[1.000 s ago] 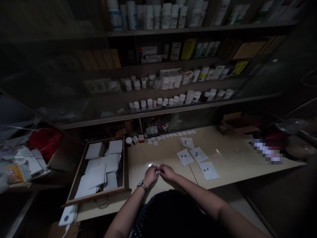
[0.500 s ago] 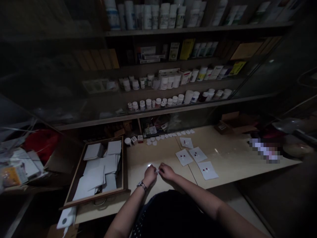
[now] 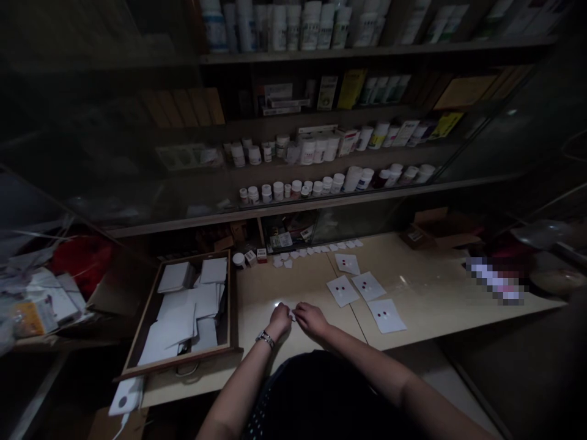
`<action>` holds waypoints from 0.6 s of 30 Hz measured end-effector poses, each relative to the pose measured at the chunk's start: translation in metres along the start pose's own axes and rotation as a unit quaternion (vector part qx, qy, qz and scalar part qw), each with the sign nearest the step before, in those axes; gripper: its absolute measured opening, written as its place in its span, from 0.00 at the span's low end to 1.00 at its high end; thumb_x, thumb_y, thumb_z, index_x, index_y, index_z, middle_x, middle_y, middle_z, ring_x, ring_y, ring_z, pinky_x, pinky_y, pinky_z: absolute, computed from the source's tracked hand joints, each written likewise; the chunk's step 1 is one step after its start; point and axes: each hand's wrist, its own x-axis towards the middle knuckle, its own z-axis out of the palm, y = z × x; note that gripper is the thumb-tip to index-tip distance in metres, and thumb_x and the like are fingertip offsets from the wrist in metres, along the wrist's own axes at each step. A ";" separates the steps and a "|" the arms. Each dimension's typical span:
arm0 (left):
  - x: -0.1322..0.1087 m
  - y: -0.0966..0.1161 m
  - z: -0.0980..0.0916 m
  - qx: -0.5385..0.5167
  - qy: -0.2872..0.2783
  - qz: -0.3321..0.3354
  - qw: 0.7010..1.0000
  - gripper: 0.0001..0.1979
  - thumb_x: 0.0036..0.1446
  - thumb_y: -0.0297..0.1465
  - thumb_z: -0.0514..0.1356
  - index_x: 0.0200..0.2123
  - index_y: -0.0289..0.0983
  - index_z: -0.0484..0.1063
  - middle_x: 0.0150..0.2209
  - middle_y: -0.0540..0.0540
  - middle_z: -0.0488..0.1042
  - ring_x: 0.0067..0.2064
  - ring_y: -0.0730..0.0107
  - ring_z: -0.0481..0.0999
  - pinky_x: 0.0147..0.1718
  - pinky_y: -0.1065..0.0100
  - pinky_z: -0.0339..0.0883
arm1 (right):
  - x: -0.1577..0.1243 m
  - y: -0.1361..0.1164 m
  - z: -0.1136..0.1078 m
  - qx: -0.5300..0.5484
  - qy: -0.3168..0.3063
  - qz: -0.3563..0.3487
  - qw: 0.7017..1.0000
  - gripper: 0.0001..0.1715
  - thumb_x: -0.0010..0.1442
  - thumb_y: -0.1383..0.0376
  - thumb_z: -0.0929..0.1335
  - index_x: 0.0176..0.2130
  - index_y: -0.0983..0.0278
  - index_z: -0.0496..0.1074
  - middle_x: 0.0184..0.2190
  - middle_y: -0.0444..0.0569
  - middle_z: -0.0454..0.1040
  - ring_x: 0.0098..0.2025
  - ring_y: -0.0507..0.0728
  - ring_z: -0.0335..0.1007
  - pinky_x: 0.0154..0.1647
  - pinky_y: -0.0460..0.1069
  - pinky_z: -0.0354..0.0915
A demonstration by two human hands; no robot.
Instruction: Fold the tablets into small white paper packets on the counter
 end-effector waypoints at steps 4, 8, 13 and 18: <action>0.001 0.000 0.001 -0.026 0.007 -0.011 1.000 0.02 0.52 0.23 0.61 0.32 0.33 0.73 0.38 0.43 0.75 0.39 0.67 0.73 0.35 0.72 0.60 | 0.000 0.000 -0.001 0.026 0.002 0.013 1.000 0.13 0.63 0.64 0.64 0.42 0.60 0.77 0.41 0.50 0.72 0.44 0.57 0.66 0.43 0.48 0.59; 0.000 -0.002 0.004 -0.047 0.021 -0.009 0.999 0.02 0.52 0.24 0.61 0.32 0.34 0.73 0.36 0.45 0.75 0.38 0.69 0.73 0.36 0.73 0.61 | 0.006 0.002 0.003 0.071 0.019 0.043 0.996 0.09 0.59 0.66 0.66 0.36 0.63 0.77 0.39 0.49 0.72 0.42 0.55 0.67 0.41 0.46 0.59; -0.010 -0.011 0.006 -0.064 0.073 0.086 0.992 0.10 0.52 0.22 0.60 0.39 0.37 0.73 0.42 0.46 0.72 0.43 0.70 0.72 0.43 0.73 0.61 | 0.014 0.004 0.006 0.092 0.006 0.060 0.994 0.06 0.56 0.69 0.67 0.31 0.64 0.76 0.38 0.49 0.71 0.40 0.54 0.67 0.40 0.45 0.59; -0.015 -0.011 0.001 0.004 0.030 0.130 0.991 0.07 0.58 0.27 0.57 0.36 0.37 0.76 0.43 0.44 0.70 0.44 0.68 0.70 0.44 0.71 0.61 | 0.018 0.005 0.002 0.085 -0.029 0.037 0.995 0.05 0.56 0.69 0.67 0.32 0.64 0.75 0.39 0.50 0.71 0.41 0.55 0.66 0.41 0.46 0.59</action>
